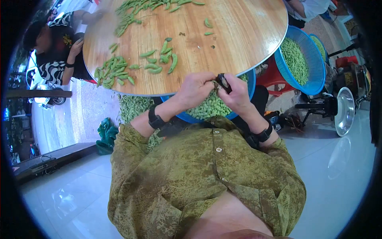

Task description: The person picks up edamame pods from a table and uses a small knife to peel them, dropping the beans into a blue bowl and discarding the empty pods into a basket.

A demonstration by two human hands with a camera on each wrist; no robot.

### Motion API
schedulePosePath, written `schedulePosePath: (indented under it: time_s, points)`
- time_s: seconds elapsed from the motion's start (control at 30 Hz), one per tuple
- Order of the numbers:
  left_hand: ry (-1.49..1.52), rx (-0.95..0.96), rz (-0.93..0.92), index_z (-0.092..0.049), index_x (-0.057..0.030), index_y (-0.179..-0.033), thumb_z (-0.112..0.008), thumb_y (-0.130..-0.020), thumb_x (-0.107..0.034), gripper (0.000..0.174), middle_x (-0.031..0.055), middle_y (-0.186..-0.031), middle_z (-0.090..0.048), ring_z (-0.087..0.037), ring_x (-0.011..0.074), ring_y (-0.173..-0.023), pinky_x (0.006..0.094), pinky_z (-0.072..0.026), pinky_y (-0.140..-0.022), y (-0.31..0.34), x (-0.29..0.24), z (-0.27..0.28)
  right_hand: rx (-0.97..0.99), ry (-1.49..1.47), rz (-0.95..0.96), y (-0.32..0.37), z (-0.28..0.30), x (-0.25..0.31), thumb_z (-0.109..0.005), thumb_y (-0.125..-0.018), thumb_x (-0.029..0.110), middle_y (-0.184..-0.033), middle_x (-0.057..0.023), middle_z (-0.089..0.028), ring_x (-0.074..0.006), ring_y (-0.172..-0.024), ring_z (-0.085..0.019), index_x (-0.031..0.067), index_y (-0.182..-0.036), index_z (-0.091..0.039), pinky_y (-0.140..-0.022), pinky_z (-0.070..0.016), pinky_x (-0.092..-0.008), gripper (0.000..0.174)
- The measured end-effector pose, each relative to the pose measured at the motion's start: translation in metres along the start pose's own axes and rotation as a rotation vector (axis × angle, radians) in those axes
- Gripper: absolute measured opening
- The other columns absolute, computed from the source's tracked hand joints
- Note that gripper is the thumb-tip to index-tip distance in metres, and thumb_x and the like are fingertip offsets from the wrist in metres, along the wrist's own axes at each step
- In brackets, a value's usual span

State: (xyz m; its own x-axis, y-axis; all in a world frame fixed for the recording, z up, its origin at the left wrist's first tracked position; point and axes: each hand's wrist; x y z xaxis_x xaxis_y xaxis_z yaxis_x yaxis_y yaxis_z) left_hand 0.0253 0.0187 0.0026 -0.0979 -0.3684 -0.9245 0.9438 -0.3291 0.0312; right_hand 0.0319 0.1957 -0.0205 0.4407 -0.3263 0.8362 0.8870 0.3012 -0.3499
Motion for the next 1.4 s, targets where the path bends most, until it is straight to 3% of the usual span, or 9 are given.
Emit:
schedulePosePath:
  time_s: [0.07,0.27,0.33,0.5,0.87,1.0,1.13,1.27,1.4]
  points:
    - [-0.162,-0.036,-0.156,-0.06,0.003,-0.085,-0.048,-0.077,0.0,0.015,0.0153,-0.067,-0.055,-0.056,0.0203,-0.061,0.0325,-0.0447,-0.058,-0.001,0.001,-0.003,-0.063,0.105,0.089,0.002,-0.005,0.0,-0.067,-0.071,0.002,-0.068,-0.0138,-0.053,-0.0301,-0.059,-0.057,0.0016,-0.087,-0.054,-0.052,-0.0448,-0.0363,0.021]
    - [-0.186,-0.077,-0.198,-0.06,0.0021,-0.084,-0.048,-0.074,0.003,0.015,0.0201,-0.076,-0.057,-0.059,0.0328,-0.071,0.0389,-0.0464,-0.064,-0.006,0.001,-0.001,-0.144,0.176,0.18,-0.007,0.004,0.005,-0.065,-0.07,0.002,-0.068,-0.0141,-0.053,-0.0292,-0.058,-0.057,0.0021,-0.084,-0.054,-0.052,-0.045,-0.0363,0.018]
    - [-0.447,-0.181,-0.335,-0.061,0.0001,-0.09,-0.05,-0.075,0.004,0.019,0.0187,-0.083,-0.06,-0.061,0.0336,-0.076,0.0407,-0.048,-0.066,-0.011,0.006,0.012,-0.122,0.032,-0.159,-0.01,0.019,-0.005,-0.063,-0.073,0.004,-0.065,-0.0147,-0.051,-0.0238,-0.056,-0.055,0.0015,-0.081,-0.054,-0.051,-0.0432,-0.0339,0.012]
    - [-0.489,-0.178,-0.379,-0.062,-0.0005,-0.096,-0.051,-0.077,0.004,0.022,0.0175,-0.089,-0.063,-0.062,0.0336,-0.084,0.0394,-0.0498,-0.074,-0.021,0.012,0.034,0.042,-0.319,-0.36,-0.006,0.021,-0.008,-0.06,-0.078,0.009,-0.061,0.0012,-0.049,-0.007,-0.055,-0.046,0.0008,-0.081,-0.056,-0.051,-0.0384,-0.0256,0.009]
    - [-0.175,-0.143,-0.277,-0.062,0.0009,-0.099,-0.061,-0.079,0.001,0.02,0.0143,-0.086,-0.061,-0.062,0.0206,-0.075,0.028,-0.0478,-0.064,0.003,-0.021,0.024,0.073,-0.483,-0.459,-0.001,0.011,-0.007,-0.06,-0.08,0.008,-0.065,0.0017,-0.052,-0.0055,-0.058,-0.046,0.0006,-0.084,-0.059,-0.052,-0.0386,-0.0246,0.009]
    - [-0.257,0.0,-0.295,-0.062,0.0,-0.088,-0.063,-0.077,-0.001,0.011,0.0145,-0.085,-0.061,-0.061,0.0294,-0.073,0.0354,-0.0491,-0.062,0.002,-0.02,0.031,0.086,-0.575,-0.44,-0.006,0.006,0.002,-0.058,-0.085,0.009,-0.067,0.0005,-0.054,-0.0051,-0.057,-0.048,0.0005,-0.091,-0.058,-0.05,-0.0387,-0.0225,0.01]
    - [-0.979,-0.366,-0.471,-0.064,-0.0023,-0.087,-0.056,-0.082,-0.004,0.009,0.0141,-0.08,-0.062,-0.061,0.0336,-0.075,0.0421,-0.0481,-0.067,-0.035,0.007,0.082,0.184,-0.743,-0.543,-0.002,0.013,-0.009,-0.051,-0.092,0.015,-0.073,-0.0026,-0.058,-0.0063,-0.054,-0.048,0.0009,-0.098,-0.055,-0.046,-0.0379,-0.0217,0.015]
    - [-0.893,-0.266,-0.532,-0.065,-0.0017,-0.087,-0.057,-0.084,-0.013,0.014,0.0153,-0.08,-0.063,-0.061,0.0358,-0.076,0.0459,-0.047,-0.07,-0.096,0.011,0.084,0.179,-0.819,-0.544,0.0,0.006,-0.005,-0.046,-0.094,0.017,-0.071,-0.0039,-0.056,-0.0069,-0.05,-0.044,0.001,-0.096,-0.054,-0.043,-0.0342,-0.021,0.018]
    - [-0.825,-0.292,-0.121,-0.065,0.0,-0.085,-0.062,-0.081,-0.028,0.029,0.0192,-0.084,-0.066,-0.063,0.0371,-0.083,0.0448,-0.0486,-0.074,-0.164,0.005,0.054,0.165,-0.834,-0.542,0.001,0.004,-0.006,-0.046,-0.095,0.017,-0.076,-0.0055,-0.058,-0.0072,-0.052,-0.047,0.0004,-0.095,-0.055,-0.043,-0.0363,-0.0208,0.019]
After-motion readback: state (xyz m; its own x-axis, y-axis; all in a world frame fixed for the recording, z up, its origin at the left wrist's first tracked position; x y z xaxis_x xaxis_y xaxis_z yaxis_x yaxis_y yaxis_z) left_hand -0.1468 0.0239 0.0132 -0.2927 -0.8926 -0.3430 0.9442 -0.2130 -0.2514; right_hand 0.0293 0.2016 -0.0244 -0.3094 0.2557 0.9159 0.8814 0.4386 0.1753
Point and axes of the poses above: each hand's wrist, its own y-axis away from the middle knuckle, its own z-axis out of the back of the hand, x = y × z
